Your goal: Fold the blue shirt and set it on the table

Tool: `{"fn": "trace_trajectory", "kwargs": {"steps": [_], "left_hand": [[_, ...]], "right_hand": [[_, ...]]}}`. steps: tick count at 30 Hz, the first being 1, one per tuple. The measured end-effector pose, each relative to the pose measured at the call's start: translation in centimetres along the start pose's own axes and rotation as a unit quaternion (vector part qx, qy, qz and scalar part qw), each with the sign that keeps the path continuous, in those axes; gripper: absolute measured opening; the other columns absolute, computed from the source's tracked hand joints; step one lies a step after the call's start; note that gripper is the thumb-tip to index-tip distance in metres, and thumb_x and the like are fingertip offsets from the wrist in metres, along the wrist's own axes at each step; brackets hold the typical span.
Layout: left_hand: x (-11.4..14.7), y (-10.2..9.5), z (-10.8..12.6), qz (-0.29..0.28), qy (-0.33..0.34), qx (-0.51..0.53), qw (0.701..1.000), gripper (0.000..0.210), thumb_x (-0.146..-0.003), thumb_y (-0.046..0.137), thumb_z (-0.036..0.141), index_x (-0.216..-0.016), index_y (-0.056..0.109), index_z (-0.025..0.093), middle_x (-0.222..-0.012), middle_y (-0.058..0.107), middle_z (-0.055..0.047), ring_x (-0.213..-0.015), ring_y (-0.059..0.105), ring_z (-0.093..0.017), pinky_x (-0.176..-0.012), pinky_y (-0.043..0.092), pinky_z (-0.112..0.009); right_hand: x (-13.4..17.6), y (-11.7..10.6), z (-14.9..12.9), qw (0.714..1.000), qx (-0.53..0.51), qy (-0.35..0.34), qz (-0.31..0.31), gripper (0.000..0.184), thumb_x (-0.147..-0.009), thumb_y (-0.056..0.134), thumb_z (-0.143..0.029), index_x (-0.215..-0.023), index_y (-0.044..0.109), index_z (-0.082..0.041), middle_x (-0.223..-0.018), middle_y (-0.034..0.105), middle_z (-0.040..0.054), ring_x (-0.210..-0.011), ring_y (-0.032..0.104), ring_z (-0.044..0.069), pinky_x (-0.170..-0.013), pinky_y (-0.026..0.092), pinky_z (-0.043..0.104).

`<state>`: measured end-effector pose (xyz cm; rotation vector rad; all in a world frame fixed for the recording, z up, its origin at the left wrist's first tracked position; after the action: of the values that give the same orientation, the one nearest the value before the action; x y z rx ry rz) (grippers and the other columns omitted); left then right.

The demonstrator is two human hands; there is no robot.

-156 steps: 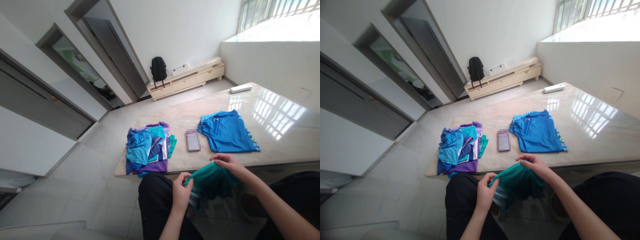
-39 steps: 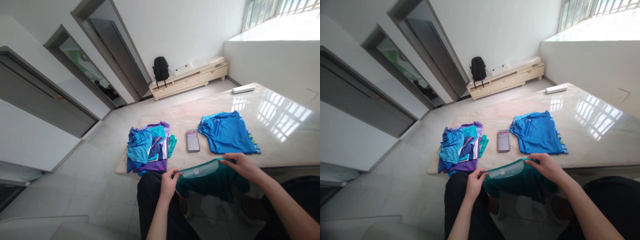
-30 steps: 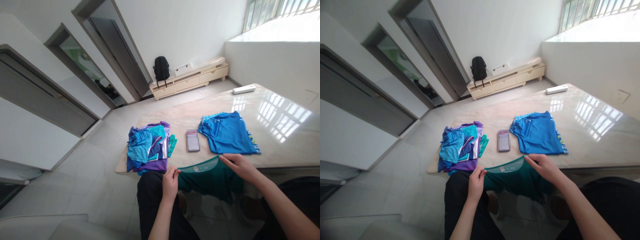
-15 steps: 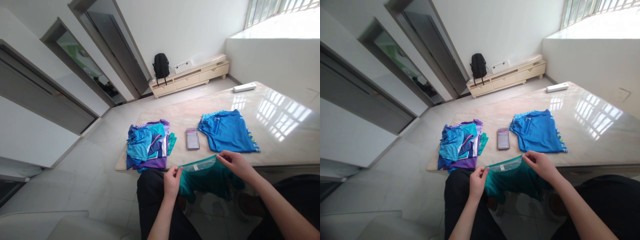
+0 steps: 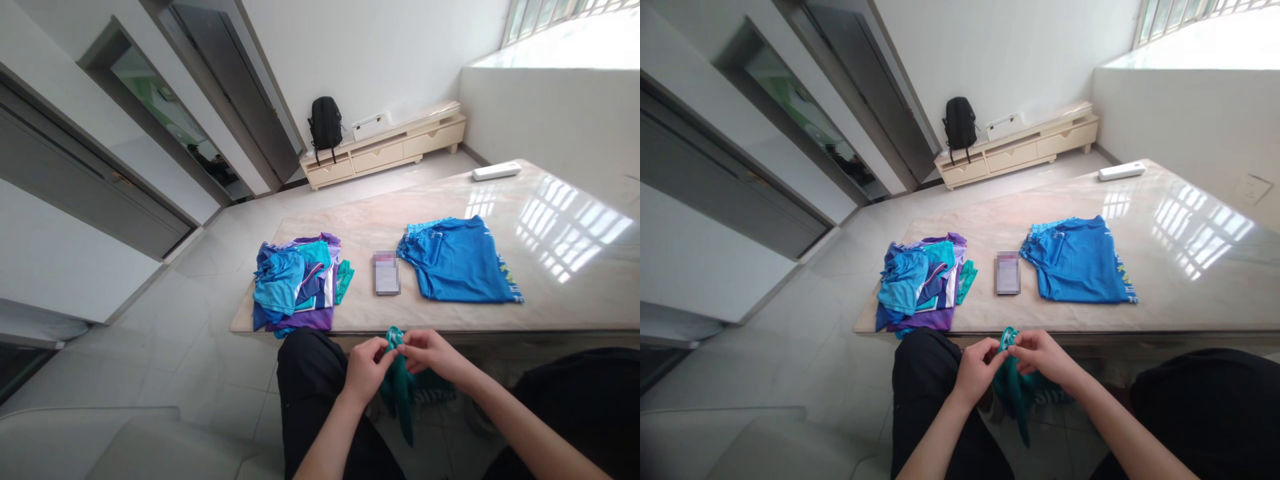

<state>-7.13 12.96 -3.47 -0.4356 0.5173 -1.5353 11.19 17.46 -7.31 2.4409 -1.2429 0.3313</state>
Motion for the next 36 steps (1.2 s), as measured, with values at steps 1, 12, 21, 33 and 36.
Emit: {"fn": "trace_trajectory", "kwargs": {"steps": [1, 12, 21, 33, 36], "left_hand": [[0.0, 0.0, 0.1, 0.000, 0.008, -0.015, 1.000, 0.017, -0.090, 0.071, 0.031, -0.079, 0.070, 0.018, -0.069, 0.059, 0.003, -0.064, 0.049, -0.011, -0.064, 0.036, -0.023], [-0.1, 0.5, -0.4, 0.007, -0.008, -0.032, 0.999, 0.015, -0.079, 0.081, 0.020, -0.070, 0.070, 0.018, -0.069, 0.061, 0.004, -0.066, 0.053, -0.012, -0.064, 0.035, -0.023], [-0.3, 0.4, -0.4, -0.036, 0.015, -0.049, 0.998, 0.005, -0.080, 0.080, 0.018, -0.079, 0.076, 0.021, -0.076, 0.068, 0.002, -0.074, 0.061, -0.014, -0.068, 0.041, -0.024], [0.0, 0.3, -0.2, -0.034, 0.062, -0.117, 0.991, 0.017, -0.101, 0.057, 0.029, -0.093, 0.070, 0.021, -0.089, 0.069, -0.003, -0.089, 0.064, -0.019, -0.078, 0.045, -0.028], [0.0, -0.1, 0.4, -0.012, 0.094, -0.097, 0.991, 0.024, -0.105, 0.048, 0.033, -0.095, 0.066, 0.020, -0.092, 0.067, -0.005, -0.091, 0.061, -0.019, -0.080, 0.046, -0.029]], "right_hand": [[-0.1, -0.1, 0.1, 1.000, 0.006, 0.006, 0.008, 0.049, -0.077, 0.078, -0.063, -0.087, 0.064, -0.017, -0.075, 0.070, -0.0003, -0.074, 0.071, 0.017, -0.070, 0.060, 0.029], [-0.2, 0.6, 0.4, 0.998, 0.046, 0.043, -0.004, 0.037, -0.081, 0.073, -0.051, -0.083, 0.080, -0.015, -0.085, 0.080, 0.0104, -0.088, 0.077, 0.027, -0.078, 0.056, 0.033], [-0.4, 0.6, 1.7, 0.998, 0.036, 0.048, 0.008, 0.046, -0.082, 0.070, -0.058, -0.086, 0.081, -0.014, -0.084, 0.080, 0.0106, -0.096, 0.076, 0.030, -0.086, 0.055, 0.037], [-1.0, -2.3, 1.2, 0.969, 0.238, -0.039, 0.043, 0.037, -0.083, 0.069, -0.053, -0.081, 0.078, -0.017, -0.079, 0.077, 0.0073, -0.078, 0.070, 0.025, -0.072, 0.053, 0.033], [-1.4, -3.7, 1.7, 0.962, 0.254, -0.055, 0.085, 0.045, -0.077, 0.075, -0.051, -0.109, 0.074, -0.019, -0.093, 0.077, 0.0075, -0.080, 0.070, 0.025, -0.075, 0.054, 0.035]]}}
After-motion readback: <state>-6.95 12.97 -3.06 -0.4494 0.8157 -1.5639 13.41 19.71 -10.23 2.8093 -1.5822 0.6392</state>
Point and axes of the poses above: each hand's wrist, its own x-axis away from the middle knuckle, its own y-axis out of the palm, z = x × y, the point moved 2 cm from there along -x, towards the middle knuckle
